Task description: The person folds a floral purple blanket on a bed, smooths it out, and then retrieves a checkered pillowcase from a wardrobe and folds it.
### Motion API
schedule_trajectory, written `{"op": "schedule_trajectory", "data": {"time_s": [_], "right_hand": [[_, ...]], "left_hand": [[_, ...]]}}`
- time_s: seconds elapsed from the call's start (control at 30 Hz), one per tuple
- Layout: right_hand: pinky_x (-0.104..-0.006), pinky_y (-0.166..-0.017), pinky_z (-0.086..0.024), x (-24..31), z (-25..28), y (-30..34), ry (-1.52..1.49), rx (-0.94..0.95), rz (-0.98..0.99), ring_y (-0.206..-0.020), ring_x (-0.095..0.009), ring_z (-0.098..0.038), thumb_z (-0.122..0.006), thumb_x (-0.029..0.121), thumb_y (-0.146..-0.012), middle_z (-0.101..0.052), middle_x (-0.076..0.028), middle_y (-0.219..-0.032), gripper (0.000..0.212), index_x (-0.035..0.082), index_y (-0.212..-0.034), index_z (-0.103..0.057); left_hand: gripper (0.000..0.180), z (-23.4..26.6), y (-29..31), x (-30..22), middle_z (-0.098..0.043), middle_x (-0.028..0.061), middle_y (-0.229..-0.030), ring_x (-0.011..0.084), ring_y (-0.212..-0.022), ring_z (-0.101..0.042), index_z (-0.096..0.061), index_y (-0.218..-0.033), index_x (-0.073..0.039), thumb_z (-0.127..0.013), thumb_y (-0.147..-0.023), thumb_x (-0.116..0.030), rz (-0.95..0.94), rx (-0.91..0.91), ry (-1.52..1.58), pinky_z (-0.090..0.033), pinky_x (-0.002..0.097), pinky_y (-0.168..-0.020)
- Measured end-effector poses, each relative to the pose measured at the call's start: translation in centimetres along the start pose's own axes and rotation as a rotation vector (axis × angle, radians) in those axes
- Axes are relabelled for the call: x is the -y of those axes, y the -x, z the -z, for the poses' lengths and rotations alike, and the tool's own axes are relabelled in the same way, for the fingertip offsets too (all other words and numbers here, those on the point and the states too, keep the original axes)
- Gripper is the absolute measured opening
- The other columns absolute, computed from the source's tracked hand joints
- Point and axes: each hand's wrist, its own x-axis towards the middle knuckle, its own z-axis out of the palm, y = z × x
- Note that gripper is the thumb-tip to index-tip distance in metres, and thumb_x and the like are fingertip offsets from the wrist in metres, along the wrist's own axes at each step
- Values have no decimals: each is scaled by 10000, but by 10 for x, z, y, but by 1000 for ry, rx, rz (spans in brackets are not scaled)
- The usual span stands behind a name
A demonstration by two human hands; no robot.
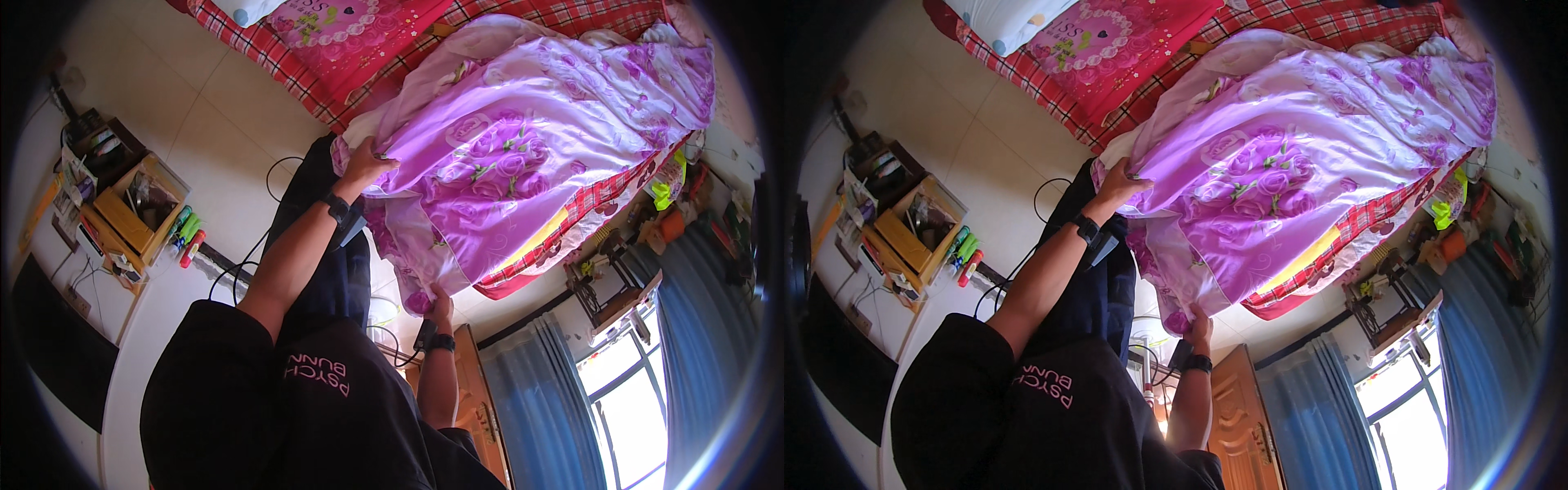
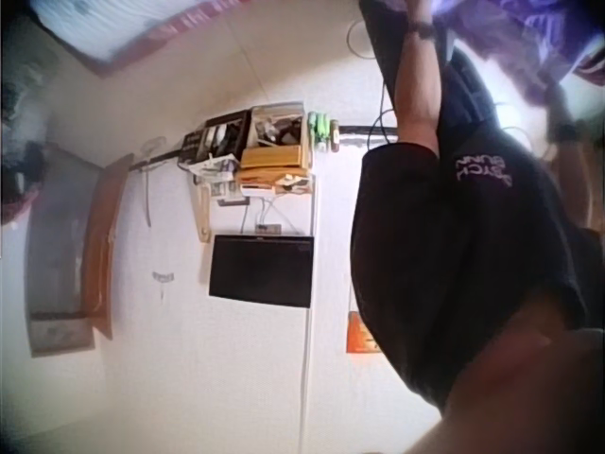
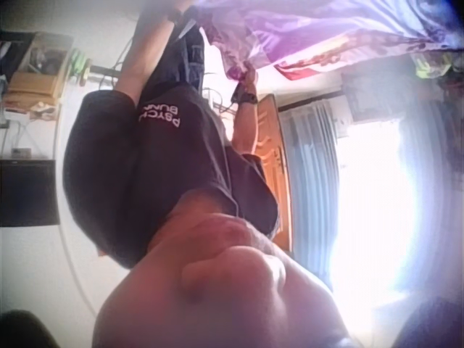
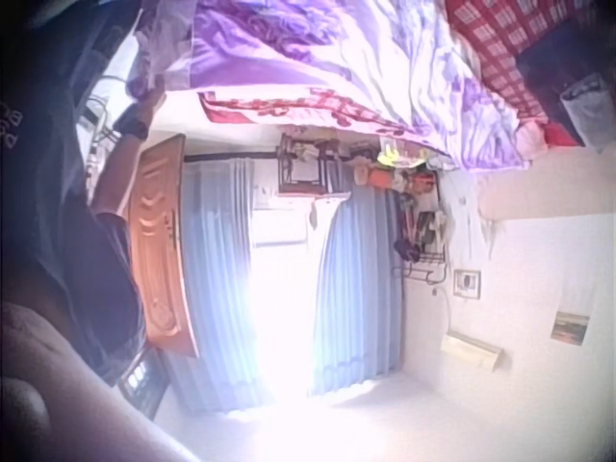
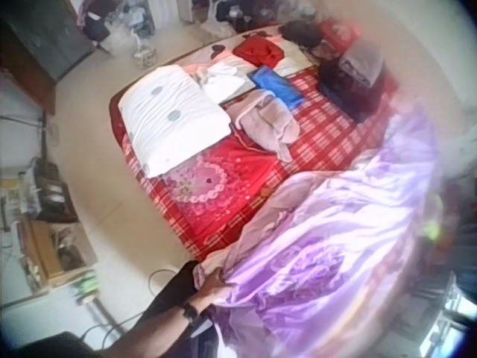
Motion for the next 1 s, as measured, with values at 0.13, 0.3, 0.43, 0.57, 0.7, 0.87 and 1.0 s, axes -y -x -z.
{"op": "schedule_trajectory", "data": {"time_s": [0.13, 0.3, 0.43, 0.57, 0.7, 0.87, 1.0], "right_hand": [[-359, -652, -533, -52, 48, -68, 183, 82, 250, -775, -241, -641, -677, 163, -763, -640, -127, -854, 355, -73, -1017, -600], [-301, -530, -482, -27, 21, -41, 95, 80, 162, -655, -191, -605, -646, 174, -802, -631, -95, -820, 261, -29, -963, -619], [-265, -478, -495, -18, 8, -23, -133, 51, -8, -576, -173, -603, -626, 192, -830, -625, -85, -790, 249, -5, -980, -609], [-340, -613, -549, -34, 3, -21, -356, 76, 66, -699, -233, -639, -634, 173, -835, -637, -121, -887, 338, -26, -1095, -549], [-354, -646, -535, -47, -4, -16, -344, -42, 260, -766, -238, -633, -660, 208, -837, -613, -130, -969, 453, -71, -1163, -514], [-313, -640, -472, -36, 28, 6, -224, -146, 426, -749, -169, -579, -644, 213, -841, -611, -85, -871, 334, -57, -1032, -593], [-275, -583, -441, -29, 98, 47, -361, -171, 646, -666, -119, -542, -621, 229, -863, -583, -29, -785, 287, -28, -991, -615]], "left_hand": [[484, -3, 2, -32, -632, 197, -990, 304, -924, -622, -549, -1066, 38, -772, -687, -165, -179, -10, -297, -483, 353, -805], [513, -5, 2, -36, -613, 232, -1042, 358, -987, -599, -525, -1102, 34, -763, -692, -162, -85, 57, -130, -468, 381, -845], [827, -4, -6, -51, -580, 242, -1143, 353, -1068, -572, -376, -1261, 29, -825, -610, -214, 72, 213, -250, -447, 368, -914], [945, 9, -7, -59, -518, 242, -1243, 318, -1142, -521, -326, -1334, 53, -833, -573, -184, 69, 382, -334, -394, 336, -990], [751, 27, -5, -59, -545, 257, -1199, 337, -1109, -549, -381, -1292, 47, -757, -673, -152, -153, 391, -406, -429, 364, -944], [446, 38, 13, -101, -635, 271, -905, 385, -886, -627, -581, -1007, 86, -718, -744, -247, -137, 300, -632, -492, 402, -776], [295, 2, 71, -178, -631, 254, -815, 403, -774, -621, -614, -941, 35, -662, -819, -229, -438, 198, -812, -483, 449, -668]]}}
